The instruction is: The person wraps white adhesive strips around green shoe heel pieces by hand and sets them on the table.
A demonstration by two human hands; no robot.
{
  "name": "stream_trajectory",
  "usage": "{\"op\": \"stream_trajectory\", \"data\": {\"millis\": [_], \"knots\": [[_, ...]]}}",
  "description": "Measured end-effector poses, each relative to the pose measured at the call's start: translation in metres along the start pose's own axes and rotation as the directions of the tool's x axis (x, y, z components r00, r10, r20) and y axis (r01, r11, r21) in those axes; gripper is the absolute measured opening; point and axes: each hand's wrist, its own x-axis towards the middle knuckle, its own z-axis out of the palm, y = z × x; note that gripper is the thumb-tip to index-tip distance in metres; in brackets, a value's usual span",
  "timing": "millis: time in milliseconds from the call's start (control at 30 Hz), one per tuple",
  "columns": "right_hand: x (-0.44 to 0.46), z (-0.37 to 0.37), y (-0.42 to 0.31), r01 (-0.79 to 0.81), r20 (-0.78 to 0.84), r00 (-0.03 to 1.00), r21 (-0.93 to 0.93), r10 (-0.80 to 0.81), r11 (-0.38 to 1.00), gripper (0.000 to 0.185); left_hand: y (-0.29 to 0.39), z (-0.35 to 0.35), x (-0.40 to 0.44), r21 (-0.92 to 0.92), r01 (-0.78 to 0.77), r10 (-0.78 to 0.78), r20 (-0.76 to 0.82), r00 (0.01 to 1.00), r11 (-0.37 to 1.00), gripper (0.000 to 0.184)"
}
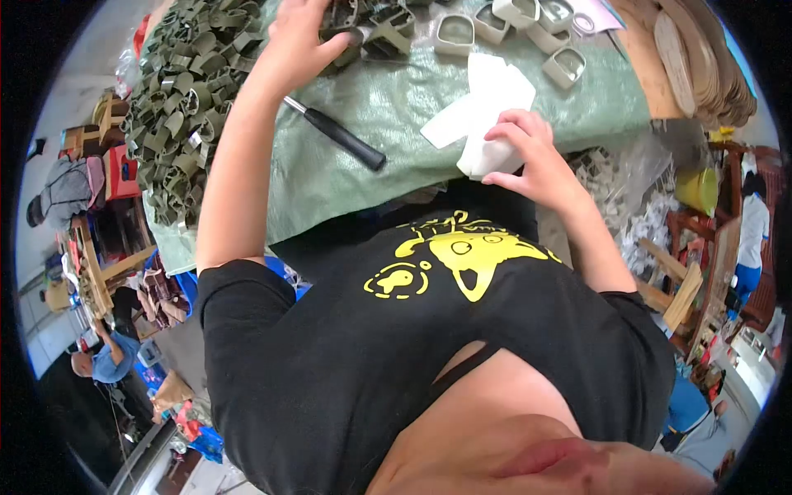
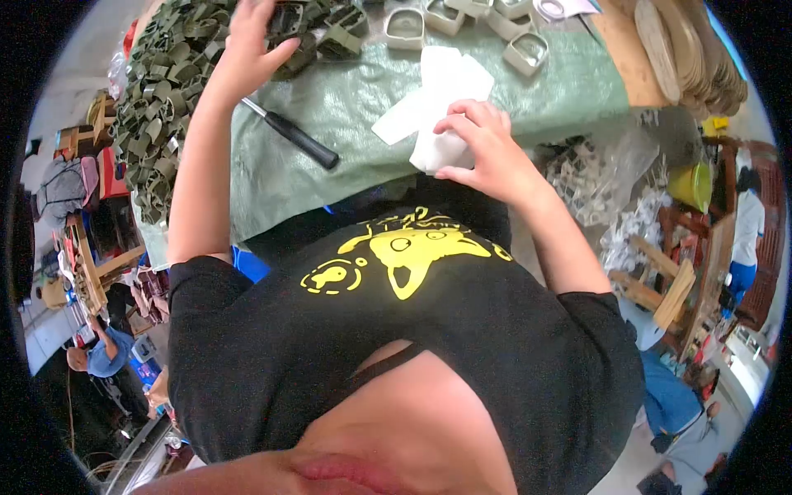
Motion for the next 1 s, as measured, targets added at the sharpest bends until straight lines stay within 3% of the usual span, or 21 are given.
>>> {"op": "stream_trajectory", "data": {"millis": [33,67,133,167,200,300,400,433,467,533,567,700,800,867,933,1000], "knots": [[-0.006,0.008,0.006,0.004,0.009,1.000,-0.103,-0.003,0.995,0.043,0.000,0.013,-0.004,0.262,-0.226,0.300,-0.293,0.908,0.938,0.091],[-0.009,0.010,0.010,0.039,0.013,0.999,-0.101,-0.038,0.994,0.042,0.007,0.018,-0.010,0.098,-0.090,0.115,-0.295,0.949,0.991,0.094],[-0.013,0.013,0.022,0.113,0.023,0.994,-0.101,-0.111,0.989,0.041,-0.011,0.042,-0.011,0.186,-0.013,0.099,-0.458,0.883,0.982,0.089],[-0.013,0.012,0.026,0.121,0.051,0.992,-0.046,-0.119,0.992,0.034,-0.014,0.051,-0.010,0.210,-0.055,0.167,-0.565,0.808,0.976,0.076],[-0.013,0.005,0.026,0.141,0.077,0.988,-0.060,-0.137,0.988,0.032,-0.006,0.045,-0.015,0.071,0.007,0.030,-0.498,0.867,0.997,0.061],[-0.010,-0.007,0.024,0.204,0.108,0.975,-0.093,-0.194,0.975,0.025,0.001,0.039,-0.017,0.045,-0.073,0.086,-0.471,0.878,0.996,0.047],[-0.006,-0.004,0.030,0.082,0.068,0.994,0.079,-0.088,0.993,0.022,0.003,0.038,-0.018,-0.041,-0.157,0.120,-0.468,0.876,0.987,0.045],[-0.004,0.007,0.030,0.027,-0.116,0.993,0.189,-0.005,0.982,0.029,0.000,0.039,-0.017,-0.030,-0.179,0.145,-0.469,0.871,0.983,0.045],[-0.003,0.009,0.030,-0.117,-0.115,0.979,0.372,0.170,0.921,0.032,-0.003,0.038,-0.015,-0.018,-0.201,0.169,-0.470,0.866,0.979,0.046],[0.005,0.008,0.021,-0.347,-0.017,0.873,0.682,0.488,0.644,0.040,-0.010,0.035,-0.012,0.007,-0.136,0.127,-0.416,0.900,0.991,0.044],[0.010,0.010,0.025,-0.298,-0.087,0.868,0.695,0.488,0.654,0.046,-0.011,0.032,-0.011,0.022,-0.106,0.106,-0.390,0.915,0.994,0.043],[0.026,-0.001,0.037,-0.263,-0.178,0.838,0.696,0.515,0.668,0.039,-0.006,0.012,-0.010,-0.139,-0.025,-0.011,-0.258,0.966,0.990,0.042],[0.035,-0.022,0.024,-0.289,-0.140,0.865,0.646,0.482,0.707,0.035,-0.014,0.006,-0.007,-0.157,-0.044,0.010,-0.210,0.978,0.987,0.043],[0.038,-0.031,0.020,-0.251,-0.106,0.894,0.686,0.435,0.683,0.028,-0.027,0.007,-0.009,-0.286,-0.159,0.097,-0.218,0.971,0.945,0.046],[0.040,-0.037,0.010,-0.135,-0.144,0.936,0.696,0.321,0.706,0.026,-0.033,0.006,-0.009,-0.456,-0.115,0.033,-0.183,0.983,0.883,0.052],[0.038,-0.044,0.003,-0.168,-0.103,0.936,0.710,0.337,0.684,0.023,-0.034,-0.003,-0.012,-0.462,0.025,-0.076,-0.093,0.993,0.887,0.055]]}}
